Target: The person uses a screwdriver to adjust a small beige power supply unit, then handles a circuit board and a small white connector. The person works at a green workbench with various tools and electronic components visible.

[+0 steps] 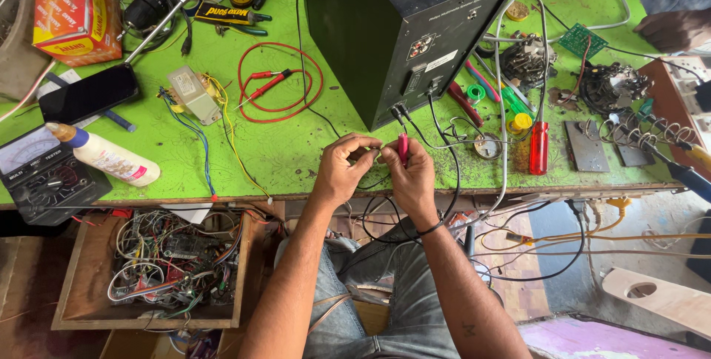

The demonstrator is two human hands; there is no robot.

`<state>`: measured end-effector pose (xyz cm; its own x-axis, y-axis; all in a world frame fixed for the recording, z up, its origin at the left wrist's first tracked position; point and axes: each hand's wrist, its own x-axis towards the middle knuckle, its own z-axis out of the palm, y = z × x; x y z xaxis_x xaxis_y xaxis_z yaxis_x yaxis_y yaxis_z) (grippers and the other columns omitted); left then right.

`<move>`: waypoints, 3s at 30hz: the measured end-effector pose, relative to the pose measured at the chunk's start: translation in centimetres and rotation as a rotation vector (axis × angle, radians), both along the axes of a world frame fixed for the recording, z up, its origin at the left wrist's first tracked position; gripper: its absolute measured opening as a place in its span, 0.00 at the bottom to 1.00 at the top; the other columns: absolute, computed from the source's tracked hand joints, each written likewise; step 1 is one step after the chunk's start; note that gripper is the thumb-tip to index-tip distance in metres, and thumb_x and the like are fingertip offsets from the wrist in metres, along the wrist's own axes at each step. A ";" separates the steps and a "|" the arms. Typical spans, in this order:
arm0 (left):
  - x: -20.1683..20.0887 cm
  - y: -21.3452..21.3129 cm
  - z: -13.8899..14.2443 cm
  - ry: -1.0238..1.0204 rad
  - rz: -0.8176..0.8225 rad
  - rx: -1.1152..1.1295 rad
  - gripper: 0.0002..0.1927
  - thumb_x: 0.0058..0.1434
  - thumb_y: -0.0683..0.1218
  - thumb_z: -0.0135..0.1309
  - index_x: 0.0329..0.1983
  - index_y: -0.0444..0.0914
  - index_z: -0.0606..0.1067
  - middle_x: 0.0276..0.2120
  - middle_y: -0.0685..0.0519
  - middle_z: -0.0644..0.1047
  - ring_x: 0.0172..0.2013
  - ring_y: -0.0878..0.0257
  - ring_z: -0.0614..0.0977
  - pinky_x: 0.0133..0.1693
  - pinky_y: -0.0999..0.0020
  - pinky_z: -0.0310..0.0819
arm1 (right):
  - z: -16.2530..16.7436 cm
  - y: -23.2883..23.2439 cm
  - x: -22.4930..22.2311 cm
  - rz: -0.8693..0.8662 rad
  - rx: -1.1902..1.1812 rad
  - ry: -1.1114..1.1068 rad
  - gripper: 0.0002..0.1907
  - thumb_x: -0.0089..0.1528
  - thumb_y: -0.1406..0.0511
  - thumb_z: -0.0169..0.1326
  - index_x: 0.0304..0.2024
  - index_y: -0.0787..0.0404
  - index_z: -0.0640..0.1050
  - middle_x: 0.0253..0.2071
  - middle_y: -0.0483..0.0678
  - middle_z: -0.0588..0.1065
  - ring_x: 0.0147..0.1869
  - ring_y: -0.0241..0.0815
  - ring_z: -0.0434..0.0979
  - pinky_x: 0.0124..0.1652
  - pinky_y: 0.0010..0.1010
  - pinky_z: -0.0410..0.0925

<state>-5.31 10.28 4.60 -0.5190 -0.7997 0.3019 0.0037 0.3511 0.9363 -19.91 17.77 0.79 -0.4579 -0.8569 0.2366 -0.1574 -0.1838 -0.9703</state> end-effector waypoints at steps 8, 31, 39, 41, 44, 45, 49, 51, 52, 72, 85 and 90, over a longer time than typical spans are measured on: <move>-0.1 0.0 -0.2 -0.012 0.023 0.008 0.09 0.63 0.38 0.58 0.46 0.35 0.81 0.42 0.52 0.82 0.40 0.66 0.84 0.39 0.72 0.79 | -0.5 0.2 -0.2 0.054 -0.051 -0.086 0.10 0.65 0.69 0.61 0.48 0.63 0.77 0.40 0.41 0.77 0.42 0.27 0.74 0.43 0.20 0.69; -0.4 -0.4 0.4 -0.014 0.024 -0.031 0.10 0.63 0.38 0.59 0.47 0.34 0.81 0.42 0.51 0.82 0.42 0.64 0.84 0.43 0.71 0.78 | 0.0 -0.1 -0.4 0.039 -0.039 -0.058 0.09 0.67 0.69 0.61 0.48 0.64 0.78 0.36 0.39 0.74 0.38 0.25 0.69 0.37 0.19 0.65; -0.5 -0.3 0.3 0.000 0.030 -0.057 0.10 0.63 0.38 0.60 0.47 0.33 0.81 0.41 0.51 0.82 0.42 0.63 0.84 0.43 0.69 0.79 | 0.1 0.0 -0.3 0.041 -0.031 -0.080 0.09 0.66 0.70 0.60 0.48 0.63 0.78 0.37 0.38 0.75 0.37 0.23 0.69 0.36 0.17 0.64; -0.5 -0.3 0.3 -0.015 0.028 -0.018 0.10 0.63 0.39 0.60 0.47 0.34 0.81 0.41 0.51 0.82 0.41 0.63 0.85 0.43 0.70 0.79 | 0.1 0.0 -0.2 0.037 -0.031 -0.063 0.09 0.66 0.71 0.60 0.48 0.63 0.78 0.37 0.37 0.75 0.37 0.23 0.69 0.35 0.16 0.64; -0.5 -0.3 0.3 -0.013 0.018 0.003 0.10 0.63 0.39 0.59 0.47 0.34 0.81 0.41 0.50 0.82 0.41 0.63 0.85 0.43 0.69 0.79 | 0.2 0.1 -0.2 0.032 -0.037 -0.048 0.08 0.66 0.71 0.59 0.49 0.62 0.78 0.37 0.36 0.73 0.36 0.23 0.67 0.34 0.17 0.63; -0.5 -0.3 0.3 -0.009 0.014 0.004 0.10 0.63 0.39 0.59 0.47 0.34 0.81 0.42 0.50 0.82 0.41 0.62 0.85 0.43 0.69 0.79 | 0.2 0.1 -0.2 0.031 -0.037 -0.047 0.08 0.66 0.71 0.59 0.49 0.62 0.78 0.36 0.36 0.73 0.35 0.23 0.66 0.33 0.17 0.62; -0.5 -0.3 0.4 -0.009 0.017 -0.032 0.09 0.64 0.39 0.58 0.47 0.34 0.81 0.41 0.49 0.83 0.43 0.61 0.85 0.44 0.68 0.79 | 0.3 0.1 -0.1 0.024 -0.037 -0.043 0.07 0.67 0.72 0.59 0.48 0.62 0.78 0.35 0.35 0.71 0.33 0.22 0.62 0.30 0.17 0.57; -0.5 -0.3 0.4 -0.008 0.014 -0.032 0.09 0.65 0.39 0.57 0.48 0.33 0.81 0.41 0.49 0.83 0.42 0.61 0.85 0.44 0.68 0.78 | 0.3 0.1 0.0 0.022 -0.026 -0.051 0.07 0.67 0.72 0.58 0.48 0.62 0.78 0.33 0.34 0.70 0.32 0.22 0.61 0.29 0.17 0.56; -0.5 -0.3 0.5 -0.013 0.012 -0.035 0.09 0.66 0.40 0.57 0.48 0.33 0.81 0.41 0.49 0.83 0.42 0.61 0.85 0.44 0.68 0.78 | 0.3 0.2 0.0 0.021 -0.021 -0.054 0.07 0.67 0.72 0.58 0.48 0.61 0.78 0.33 0.34 0.69 0.31 0.22 0.60 0.29 0.17 0.56; -0.7 -0.2 -0.1 -0.065 0.007 0.004 0.08 0.67 0.39 0.54 0.46 0.34 0.80 0.37 0.48 0.82 0.38 0.60 0.84 0.42 0.68 0.77 | -0.9 0.4 0.0 -0.020 -0.024 -0.039 0.08 0.66 0.70 0.60 0.47 0.62 0.78 0.32 0.35 0.71 0.33 0.23 0.64 0.32 0.16 0.61; -0.7 -0.7 -0.5 0.002 0.020 0.040 0.09 0.64 0.39 0.58 0.47 0.34 0.81 0.40 0.49 0.84 0.41 0.63 0.85 0.44 0.69 0.78 | 0.8 0.0 0.4 -0.054 0.033 -0.017 0.09 0.66 0.72 0.58 0.49 0.62 0.78 0.32 0.35 0.71 0.31 0.22 0.63 0.29 0.17 0.58; -0.7 -0.9 -0.6 -0.022 0.043 0.034 0.09 0.64 0.39 0.60 0.47 0.34 0.80 0.40 0.49 0.85 0.41 0.63 0.86 0.44 0.69 0.78 | 0.8 -0.3 0.5 -0.019 -0.062 -0.046 0.08 0.67 0.71 0.58 0.49 0.63 0.77 0.38 0.37 0.75 0.39 0.24 0.71 0.37 0.18 0.66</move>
